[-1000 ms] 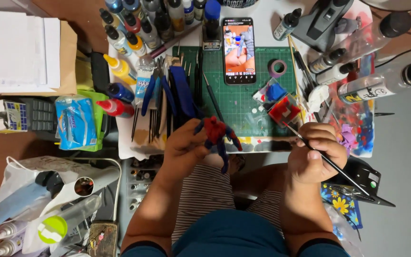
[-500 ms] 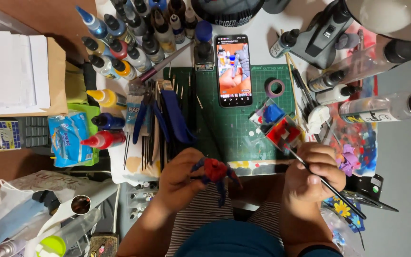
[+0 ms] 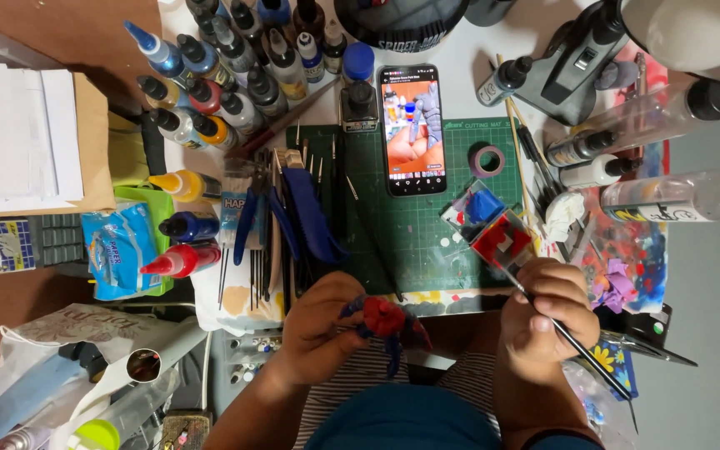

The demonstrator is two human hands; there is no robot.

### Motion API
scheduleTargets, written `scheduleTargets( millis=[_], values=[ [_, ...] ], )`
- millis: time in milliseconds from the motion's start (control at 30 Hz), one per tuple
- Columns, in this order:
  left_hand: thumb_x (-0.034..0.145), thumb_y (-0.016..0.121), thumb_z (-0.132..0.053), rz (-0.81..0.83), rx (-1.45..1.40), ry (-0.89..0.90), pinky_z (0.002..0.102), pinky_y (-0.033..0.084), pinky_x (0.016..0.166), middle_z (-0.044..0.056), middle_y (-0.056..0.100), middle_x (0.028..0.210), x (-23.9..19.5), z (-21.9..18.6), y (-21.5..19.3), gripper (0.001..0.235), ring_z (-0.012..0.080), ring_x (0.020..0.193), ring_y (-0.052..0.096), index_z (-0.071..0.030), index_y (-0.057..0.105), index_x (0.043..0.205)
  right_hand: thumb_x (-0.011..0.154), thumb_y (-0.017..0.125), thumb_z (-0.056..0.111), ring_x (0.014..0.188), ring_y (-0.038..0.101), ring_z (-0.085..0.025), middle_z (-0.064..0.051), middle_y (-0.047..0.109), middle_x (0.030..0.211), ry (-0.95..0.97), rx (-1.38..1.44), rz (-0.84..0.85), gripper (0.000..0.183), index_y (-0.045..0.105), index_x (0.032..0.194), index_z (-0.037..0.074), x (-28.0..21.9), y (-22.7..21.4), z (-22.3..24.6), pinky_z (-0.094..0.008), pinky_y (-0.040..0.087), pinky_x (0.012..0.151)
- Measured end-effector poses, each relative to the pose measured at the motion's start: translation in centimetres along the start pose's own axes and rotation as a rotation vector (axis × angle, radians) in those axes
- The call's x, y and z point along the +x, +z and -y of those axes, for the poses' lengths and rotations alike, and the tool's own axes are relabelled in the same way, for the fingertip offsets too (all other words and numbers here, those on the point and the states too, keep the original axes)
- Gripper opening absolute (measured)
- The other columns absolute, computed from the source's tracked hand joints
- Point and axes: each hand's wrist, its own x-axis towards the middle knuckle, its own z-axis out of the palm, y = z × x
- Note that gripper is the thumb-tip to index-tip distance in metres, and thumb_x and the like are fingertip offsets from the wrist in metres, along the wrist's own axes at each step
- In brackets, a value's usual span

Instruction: A person uses a fine paintbrush to apply paint to a Spider-Man action figure while referencing an image on a smartphone.

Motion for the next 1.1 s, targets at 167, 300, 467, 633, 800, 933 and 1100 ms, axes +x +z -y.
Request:
scheduleTargets(
  millis=[167, 300, 467, 633, 800, 933, 1100],
  values=[
    [0.106, 0.059, -0.03, -0.005, 0.014, 0.004, 0.038, 0.049, 0.082, 0.007, 0.067, 0.097, -0.6, 0.3, 0.2, 0.025, 0.0235, 0.087, 0.062, -0.006, 0.067, 0.108, 0.102, 0.066, 0.025, 0.082, 0.062, -0.033, -0.014, 0.064, 0.079, -0.06, -0.048, 0.043, 0.022, 0.064, 0.095, 0.005, 0.2, -0.4, -0.9, -0.046, 0.06, 0.073],
    [0.095, 0.071, -0.013, -0.102, -0.061, 0.093, 0.043, 0.053, 0.071, 0.012, 0.067, 0.083, 0.1, 0.5, 0.5, 0.015, 0.0299, 0.074, 0.062, 0.002, 0.072, 0.094, 0.088, 0.069, 0.022, 0.069, 0.059, -0.038, -0.027, 0.058, 0.066, -0.064, 0.093, 0.096, 0.028, 0.065, 0.08, -0.005, 0.0, -1.7, -2.1, -0.047, 0.054, 0.062],
    [0.094, 0.074, -0.014, -0.161, -0.099, 0.116, 0.042, 0.052, 0.071, 0.011, 0.067, 0.083, -0.8, 1.3, 0.7, 0.017, 0.0283, 0.075, 0.062, 0.003, 0.073, 0.094, 0.096, 0.062, 0.016, 0.065, 0.059, -0.04, -0.027, 0.062, 0.064, -0.125, 0.017, 0.195, 0.027, 0.067, 0.086, -0.009, 1.8, 0.0, -1.2, -0.05, 0.054, 0.065],
    [0.092, 0.075, -0.011, -0.198, -0.132, 0.128, 0.042, 0.051, 0.074, 0.012, 0.068, 0.085, -1.8, 2.5, 0.7, 0.017, 0.0284, 0.078, 0.062, 0.005, 0.073, 0.098, 0.111, 0.049, 0.013, 0.07, 0.067, -0.037, -0.021, 0.078, 0.082, -0.066, -0.1, 0.497, 0.026, 0.065, 0.105, -0.006, 7.2, 4.0, 0.7, -0.046, 0.053, 0.067],
    [0.094, 0.073, -0.009, -0.233, -0.218, 0.107, 0.038, 0.049, 0.073, 0.011, 0.064, 0.084, -2.6, 3.1, 0.5, 0.013, 0.0241, 0.078, 0.059, 0.004, 0.072, 0.093, 0.115, 0.054, 0.034, 0.115, 0.068, -0.049, -0.022, 0.074, 0.103, -0.093, -0.264, 0.838, 0.036, 0.067, 0.108, 0.001, 10.8, 6.5, -1.4, -0.058, 0.053, 0.096],
    [0.094, 0.073, -0.005, -0.259, -0.255, 0.176, 0.04, 0.048, 0.073, 0.012, 0.062, 0.085, -2.4, 3.1, 0.8, 0.009, 0.0267, 0.079, 0.059, 0.003, 0.069, 0.095, 0.115, 0.057, 0.025, 0.117, 0.067, -0.051, -0.025, 0.071, 0.101, -0.142, -0.364, 0.951, 0.025, 0.065, 0.108, 0.001, 12.0, 7.7, -3.7, -0.062, 0.052, 0.095],
    [0.095, 0.072, -0.008, -0.272, -0.268, 0.117, 0.038, 0.047, 0.07, 0.014, 0.062, 0.082, -2.4, 2.4, 0.8, 0.014, 0.0244, 0.074, 0.055, 0.004, 0.07, 0.088, 0.106, 0.065, 0.022, 0.119, 0.066, -0.045, -0.019, 0.071, 0.099, -0.023, -0.696, 1.085, 0.015, 0.07, 0.11, 0.008, 11.0, 7.5, -7.0, -0.055, 0.049, 0.103]
  ],
)
